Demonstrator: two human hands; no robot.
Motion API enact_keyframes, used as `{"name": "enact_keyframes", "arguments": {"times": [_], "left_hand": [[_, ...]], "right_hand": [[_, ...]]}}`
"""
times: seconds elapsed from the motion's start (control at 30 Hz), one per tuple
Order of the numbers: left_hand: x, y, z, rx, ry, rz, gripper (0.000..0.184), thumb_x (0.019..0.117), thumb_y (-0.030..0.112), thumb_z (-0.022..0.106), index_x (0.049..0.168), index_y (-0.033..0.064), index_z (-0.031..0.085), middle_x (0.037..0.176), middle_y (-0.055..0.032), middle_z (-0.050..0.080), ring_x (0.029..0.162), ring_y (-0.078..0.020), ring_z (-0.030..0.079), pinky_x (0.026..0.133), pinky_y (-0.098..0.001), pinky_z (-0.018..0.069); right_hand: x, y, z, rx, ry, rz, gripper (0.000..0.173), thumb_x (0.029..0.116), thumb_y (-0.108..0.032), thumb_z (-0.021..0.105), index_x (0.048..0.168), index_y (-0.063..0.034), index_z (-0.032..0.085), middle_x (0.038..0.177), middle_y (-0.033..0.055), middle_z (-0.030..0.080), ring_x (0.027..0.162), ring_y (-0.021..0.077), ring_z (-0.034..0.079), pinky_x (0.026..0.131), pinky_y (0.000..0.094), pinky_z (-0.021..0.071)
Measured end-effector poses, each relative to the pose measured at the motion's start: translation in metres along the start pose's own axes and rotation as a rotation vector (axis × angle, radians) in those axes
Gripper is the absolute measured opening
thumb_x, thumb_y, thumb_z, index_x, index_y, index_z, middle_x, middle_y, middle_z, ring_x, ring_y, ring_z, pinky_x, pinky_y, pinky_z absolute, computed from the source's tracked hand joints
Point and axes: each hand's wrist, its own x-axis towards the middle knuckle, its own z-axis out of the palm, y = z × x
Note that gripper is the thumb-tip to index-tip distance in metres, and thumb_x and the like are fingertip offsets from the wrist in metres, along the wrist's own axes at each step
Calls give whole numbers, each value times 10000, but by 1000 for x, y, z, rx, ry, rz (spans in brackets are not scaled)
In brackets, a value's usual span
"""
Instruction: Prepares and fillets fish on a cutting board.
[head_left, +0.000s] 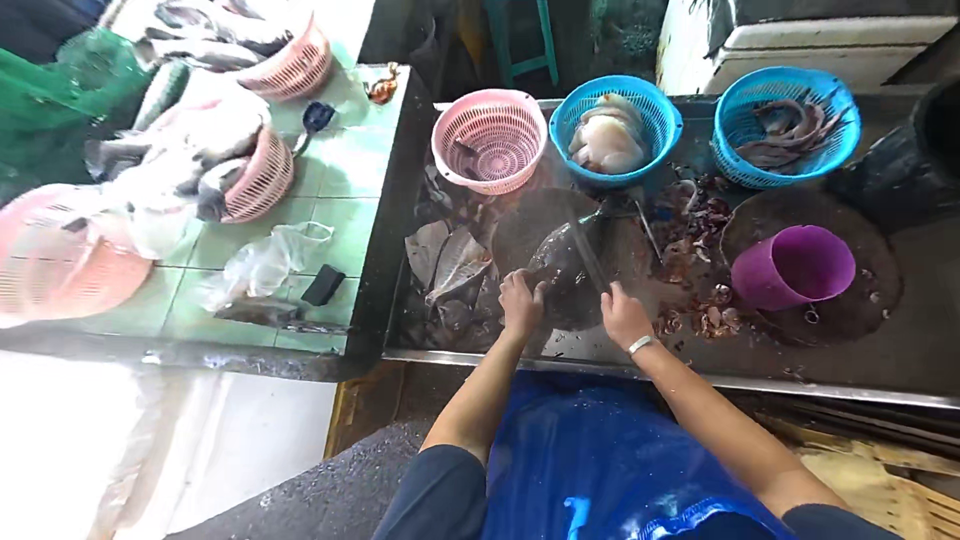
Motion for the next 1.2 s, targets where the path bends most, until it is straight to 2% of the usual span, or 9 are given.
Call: {"name": "enact_keyframes", "arguments": {"times": [0.1,0.27,0.5,0.63,0.73,0.83,0.93,1.07,1.2], "left_hand": [[18,-5,1,27,-38,12,530,1039,467,530,1390,70,538,1384,-203,574,1280,-412,527,991,-644,426],[38,-4,4,116,-125,26,669,1011,606,492,1403,64,516,1391,-192,568,1317,-395,508,1066,-628,377],[46,-13,7,86,-181,74,661,1017,614,442,1376,65,522,1352,-182,580,1279,-380,529,1044,-578,397],[47,-15,7,62,-164,98,617,1020,577,442,1334,55,534,1298,-187,593,1235,-375,544,1008,-561,403],[48,-15,9,63,-174,86,610,1028,567,429,1348,58,530,1305,-185,591,1245,-375,538,1020,-558,395],[51,-13,10,75,-151,69,599,1030,560,407,1348,69,540,1297,-178,599,1239,-369,545,1012,-541,405],[48,-14,10,54,-171,65,575,1035,554,393,1344,93,544,1289,-160,596,1233,-361,545,1007,-541,415],[51,-16,7,-32,-204,63,560,1041,519,422,1371,84,544,1298,-173,598,1251,-369,536,1033,-549,402],[50,-15,7,-23,-211,57,520,1051,494,398,1338,87,550,1278,-168,605,1239,-359,545,1029,-538,404]], "right_hand": [[-2,-24,21,-193,-94,0,454,1120,-334,314,1508,-124,419,1012,217,723,1006,421,718,848,598,571],[-11,-51,38,-367,-176,114,437,1125,-348,268,1481,-142,415,1051,198,725,1049,396,719,874,568,570],[-54,-103,5,-581,-304,343,430,1129,-341,215,1418,-123,448,1093,199,714,1069,401,713,844,590,575],[-38,-137,2,-591,-339,445,376,1121,-302,270,1390,-106,443,1103,200,708,1059,399,714,837,581,577],[15,-133,37,-495,-181,361,388,1114,-303,307,1425,-98,415,1002,233,707,937,444,722,734,632,575],[59,-142,51,-489,-138,315,433,1124,-312,262,1488,-116,391,1082,227,717,1023,428,722,801,623,578],[32,-139,36,-514,-164,294,399,1120,-322,310,1446,-110,399,1005,243,708,930,449,724,743,637,577],[6,-157,9,-648,-334,401,417,1116,-286,304,1464,-89,423,1195,220,691,1127,386,693,932,575,556],[53,-128,48,-540,-161,259,415,1113,-312,323,1450,-84,406,1044,269,703,965,469,715,780,659,566]]}}
